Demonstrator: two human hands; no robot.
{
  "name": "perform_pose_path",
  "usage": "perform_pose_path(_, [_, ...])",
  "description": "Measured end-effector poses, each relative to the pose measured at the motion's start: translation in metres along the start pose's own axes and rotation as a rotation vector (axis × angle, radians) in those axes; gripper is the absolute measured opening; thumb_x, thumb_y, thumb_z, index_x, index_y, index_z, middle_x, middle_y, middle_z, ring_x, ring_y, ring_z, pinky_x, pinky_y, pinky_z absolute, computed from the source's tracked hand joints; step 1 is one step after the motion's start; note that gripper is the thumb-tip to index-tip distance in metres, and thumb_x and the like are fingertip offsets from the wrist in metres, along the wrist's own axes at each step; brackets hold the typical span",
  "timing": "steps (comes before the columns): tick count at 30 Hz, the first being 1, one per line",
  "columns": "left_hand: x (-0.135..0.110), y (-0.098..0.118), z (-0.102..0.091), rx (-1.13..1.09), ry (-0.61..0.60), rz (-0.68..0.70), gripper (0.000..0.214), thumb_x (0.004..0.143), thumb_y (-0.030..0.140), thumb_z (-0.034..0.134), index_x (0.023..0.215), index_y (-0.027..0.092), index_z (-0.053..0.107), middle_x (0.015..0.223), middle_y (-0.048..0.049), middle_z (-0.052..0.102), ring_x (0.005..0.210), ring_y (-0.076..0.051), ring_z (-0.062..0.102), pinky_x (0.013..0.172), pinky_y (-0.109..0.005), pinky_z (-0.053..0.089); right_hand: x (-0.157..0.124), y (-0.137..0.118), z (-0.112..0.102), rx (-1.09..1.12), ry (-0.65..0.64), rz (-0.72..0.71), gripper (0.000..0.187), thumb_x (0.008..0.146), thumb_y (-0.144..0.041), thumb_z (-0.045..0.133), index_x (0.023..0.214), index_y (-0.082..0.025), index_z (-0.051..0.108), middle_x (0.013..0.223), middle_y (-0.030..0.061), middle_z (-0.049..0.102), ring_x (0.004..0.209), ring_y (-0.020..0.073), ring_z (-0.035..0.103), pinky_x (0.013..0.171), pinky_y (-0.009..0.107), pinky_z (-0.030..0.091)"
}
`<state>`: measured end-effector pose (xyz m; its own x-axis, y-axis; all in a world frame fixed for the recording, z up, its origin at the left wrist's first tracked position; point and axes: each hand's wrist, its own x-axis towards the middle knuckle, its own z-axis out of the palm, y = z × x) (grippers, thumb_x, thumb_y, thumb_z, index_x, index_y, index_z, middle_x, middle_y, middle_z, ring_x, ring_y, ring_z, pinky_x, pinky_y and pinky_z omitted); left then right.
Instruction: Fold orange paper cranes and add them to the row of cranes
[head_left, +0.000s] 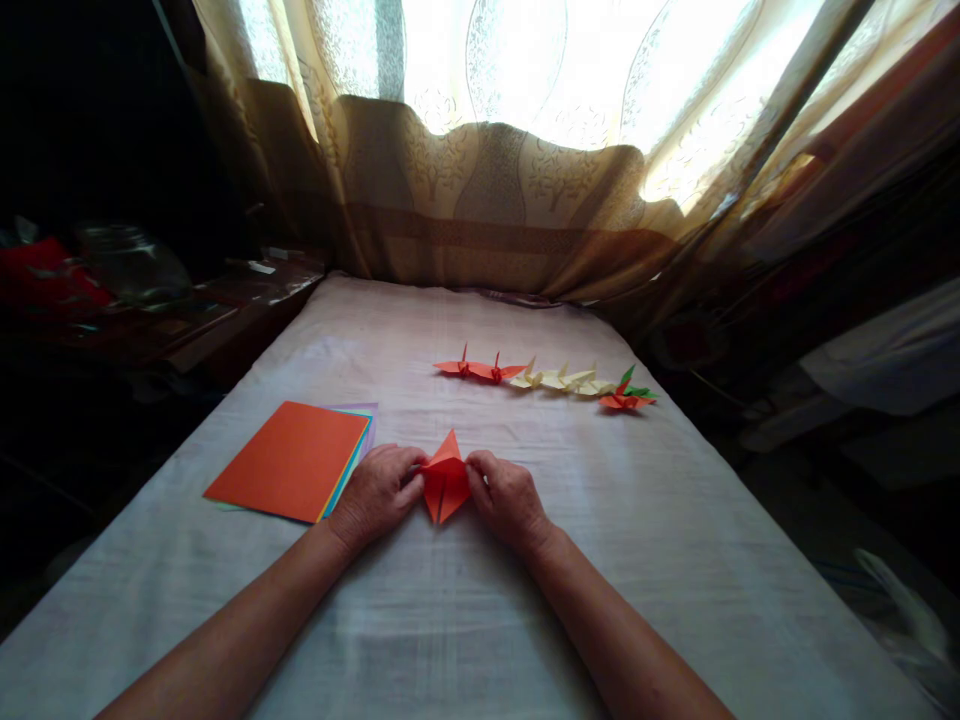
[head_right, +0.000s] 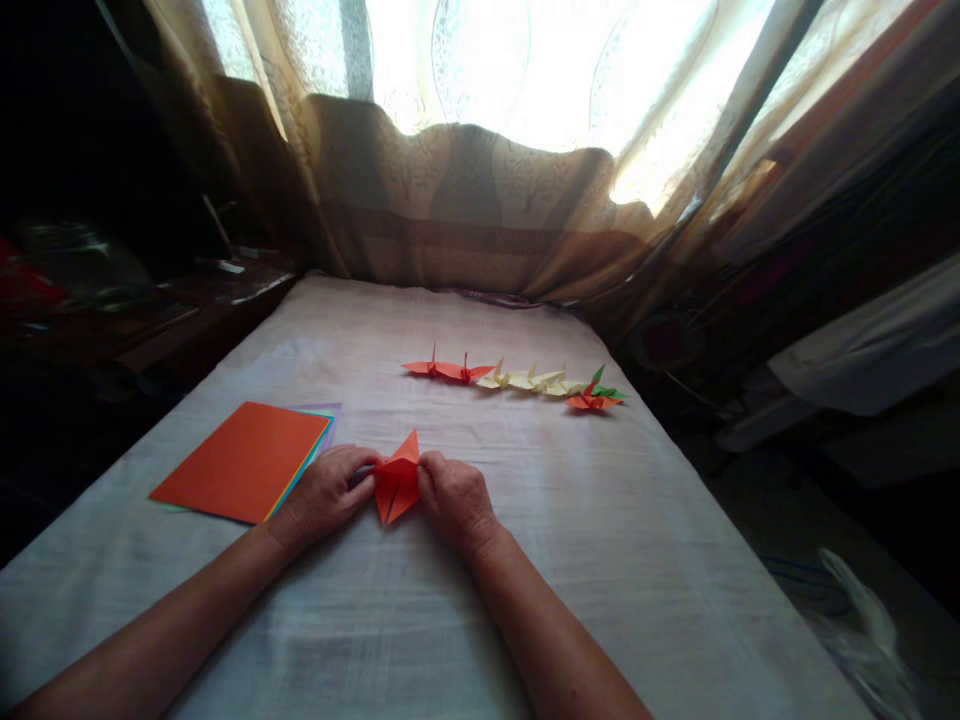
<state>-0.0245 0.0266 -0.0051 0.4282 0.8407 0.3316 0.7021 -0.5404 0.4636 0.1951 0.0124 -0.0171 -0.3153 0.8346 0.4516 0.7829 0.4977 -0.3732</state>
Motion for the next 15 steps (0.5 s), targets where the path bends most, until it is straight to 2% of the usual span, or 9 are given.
perform_pose_path(4, [0.0023, 0.0053, 0.0002, 0.018, 0.014, -0.032, 0.012, 0.084, 0.020, 0.053, 0.083, 0.021, 0.064, 0.082, -0.0052, 0.070, 0.081, -0.021, 0.063, 0.080, -0.034, 0.047, -0.0004, -0.0028, -0.0018, -0.035, -0.037, -0.053, 0.014, 0.087, -0.029, 0.058, 0.097, -0.021, 0.063, 0.077, 0.0045, 0.070, 0.069, 0.0178, 0.064, 0.066, 0.025, 0.043])
perform_pose_path(7, [0.0024, 0.0067, 0.0002, 0.053, 0.031, -0.021, 0.012, 0.084, 0.019, 0.053, 0.083, 0.020, 0.064, 0.081, -0.0059, 0.069, 0.081, -0.023, 0.064, 0.081, -0.036, 0.047, -0.0001, -0.0040, -0.0023, -0.073, -0.053, -0.076, 0.011, 0.089, -0.024, 0.056, 0.092, -0.023, 0.066, 0.082, 0.0047, 0.073, 0.073, 0.0178, 0.064, 0.069, 0.025, 0.043])
perform_pose_path(15, [0.0019, 0.0074, -0.0005, 0.098, 0.009, -0.039, 0.020, 0.082, 0.019, 0.056, 0.097, 0.022, 0.068, 0.090, -0.0050, 0.074, 0.085, -0.023, 0.066, 0.081, -0.035, 0.047, 0.0044, -0.0086, 0.0075, -0.082, 0.081, 0.070, 0.018, 0.090, -0.021, 0.050, 0.090, -0.022, 0.068, 0.077, 0.0049, 0.073, 0.068, 0.0175, 0.066, 0.065, 0.024, 0.042])
